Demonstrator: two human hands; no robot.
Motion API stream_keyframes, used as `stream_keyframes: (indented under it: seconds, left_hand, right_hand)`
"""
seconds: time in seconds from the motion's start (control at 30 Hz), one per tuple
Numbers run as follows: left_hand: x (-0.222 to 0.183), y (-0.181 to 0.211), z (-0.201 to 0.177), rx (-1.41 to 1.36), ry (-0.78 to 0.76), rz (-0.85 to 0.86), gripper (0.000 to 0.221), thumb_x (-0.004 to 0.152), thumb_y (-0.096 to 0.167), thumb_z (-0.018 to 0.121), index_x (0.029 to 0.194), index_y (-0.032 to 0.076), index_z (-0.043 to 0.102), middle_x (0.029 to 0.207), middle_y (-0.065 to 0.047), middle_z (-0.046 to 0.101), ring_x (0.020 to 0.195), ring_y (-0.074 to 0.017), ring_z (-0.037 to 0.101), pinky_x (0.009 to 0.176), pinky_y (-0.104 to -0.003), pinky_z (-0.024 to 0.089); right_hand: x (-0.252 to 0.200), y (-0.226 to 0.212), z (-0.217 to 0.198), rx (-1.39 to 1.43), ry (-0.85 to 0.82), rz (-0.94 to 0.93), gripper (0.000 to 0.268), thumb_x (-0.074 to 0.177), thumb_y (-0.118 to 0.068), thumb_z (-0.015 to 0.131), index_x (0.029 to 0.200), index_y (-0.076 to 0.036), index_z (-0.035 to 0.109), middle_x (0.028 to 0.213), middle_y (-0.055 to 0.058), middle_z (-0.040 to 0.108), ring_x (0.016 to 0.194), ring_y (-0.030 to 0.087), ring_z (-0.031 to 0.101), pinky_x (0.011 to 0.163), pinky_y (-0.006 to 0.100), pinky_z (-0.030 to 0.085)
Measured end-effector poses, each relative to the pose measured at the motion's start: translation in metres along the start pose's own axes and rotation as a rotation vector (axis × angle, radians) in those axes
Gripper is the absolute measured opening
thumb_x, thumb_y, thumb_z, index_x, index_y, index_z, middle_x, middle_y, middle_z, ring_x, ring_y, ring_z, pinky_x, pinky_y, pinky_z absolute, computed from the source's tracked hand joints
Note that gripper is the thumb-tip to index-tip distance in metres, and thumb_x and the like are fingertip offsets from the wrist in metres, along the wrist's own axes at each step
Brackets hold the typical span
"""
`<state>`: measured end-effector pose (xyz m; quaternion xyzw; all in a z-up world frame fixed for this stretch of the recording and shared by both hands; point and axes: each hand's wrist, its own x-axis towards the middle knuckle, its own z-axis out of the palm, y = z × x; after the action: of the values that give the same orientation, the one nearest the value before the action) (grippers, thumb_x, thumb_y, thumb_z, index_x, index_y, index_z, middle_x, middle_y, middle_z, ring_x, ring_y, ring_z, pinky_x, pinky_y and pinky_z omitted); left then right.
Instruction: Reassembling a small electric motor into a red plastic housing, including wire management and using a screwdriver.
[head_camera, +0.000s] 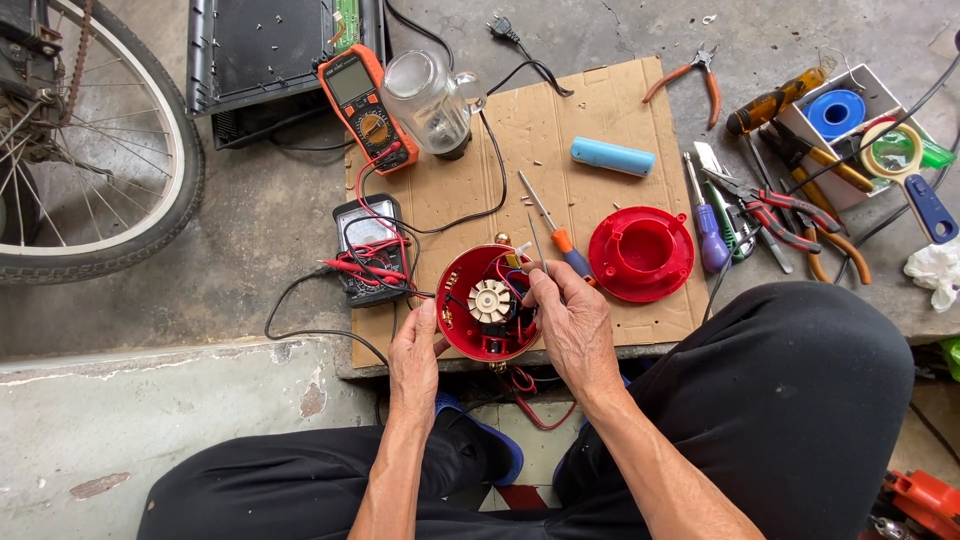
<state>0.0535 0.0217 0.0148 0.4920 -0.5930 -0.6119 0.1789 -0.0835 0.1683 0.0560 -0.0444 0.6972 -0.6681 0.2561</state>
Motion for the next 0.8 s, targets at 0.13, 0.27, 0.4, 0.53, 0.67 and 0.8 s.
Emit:
stream_keyframes:
  seconds: [0.13, 0.27, 0.4, 0.53, 0.67, 0.8]
  left_hand:
    - [0.0008, -0.0012, -0.0005, -0.004, -0.005, 0.0, 0.044, 0.111, 0.046, 0.066, 0.133, 0.011, 0.082, 0.114, -0.011, 0.077, 0.111, -0.0214, 0.07, 0.104, -0.043, 0.064]
    - [0.0003, -0.0006, -0.0001, -0.007, -0.004, -0.001, 0.044, 0.111, 0.046, 0.067, 0.132, 0.011, 0.083, 0.113, -0.01, 0.078, 0.11, -0.021, 0.07, 0.104, -0.043, 0.064]
    - [0.0011, -0.0005, -0.0004, -0.014, -0.005, -0.012, 0.044, 0.111, 0.047, 0.067, 0.131, 0.011, 0.083, 0.113, -0.01, 0.077, 0.11, -0.0206, 0.07, 0.103, -0.042, 0.064]
    - [-0.0019, 0.0049, 0.0011, -0.029, 0.004, -0.034, 0.042, 0.11, 0.045, 0.068, 0.131, 0.012, 0.083, 0.113, -0.009, 0.077, 0.11, -0.0196, 0.069, 0.101, -0.04, 0.064]
    - [-0.0005, 0.0023, 0.0014, -0.039, 0.003, -0.042, 0.042, 0.111, 0.045, 0.067, 0.131, 0.012, 0.083, 0.113, -0.008, 0.077, 0.11, -0.0189, 0.068, 0.101, -0.039, 0.063]
    - [-0.0022, 0.0046, 0.0026, -0.078, 0.004, -0.074, 0.042, 0.109, 0.046, 0.069, 0.13, 0.013, 0.083, 0.113, -0.007, 0.077, 0.108, -0.018, 0.068, 0.099, -0.038, 0.063]
  right_hand:
    - [-0.0003, 0.0011, 0.0003, -0.001, 0.003, -0.006, 0.027, 0.111, -0.022, 0.062, 0.12, -0.01, 0.084, 0.078, 0.009, 0.076, 0.061, 0.014, 0.064, 0.064, 0.031, 0.056]
    - [-0.0003, 0.0013, -0.0001, -0.009, 0.004, -0.007, 0.026, 0.111, -0.022, 0.062, 0.12, -0.01, 0.084, 0.078, 0.009, 0.076, 0.061, 0.014, 0.065, 0.064, 0.031, 0.056]
    - [-0.0001, 0.0012, 0.0005, -0.001, 0.007, -0.006, 0.026, 0.111, -0.022, 0.062, 0.119, -0.009, 0.084, 0.078, 0.009, 0.076, 0.061, 0.014, 0.064, 0.064, 0.031, 0.056]
    - [0.0007, 0.0024, 0.0008, 0.004, 0.009, -0.004, 0.026, 0.111, -0.022, 0.062, 0.119, -0.009, 0.084, 0.078, 0.01, 0.075, 0.06, 0.014, 0.064, 0.064, 0.03, 0.056]
    - [0.0005, 0.0005, 0.0008, 0.005, 0.009, -0.002, 0.026, 0.111, -0.021, 0.062, 0.119, -0.009, 0.084, 0.078, 0.009, 0.075, 0.06, 0.014, 0.063, 0.063, 0.03, 0.055]
    - [-0.0007, -0.0019, 0.0007, 0.013, 0.011, 0.003, 0.026, 0.111, -0.021, 0.062, 0.119, -0.009, 0.084, 0.078, 0.009, 0.075, 0.061, 0.014, 0.063, 0.064, 0.03, 0.055]
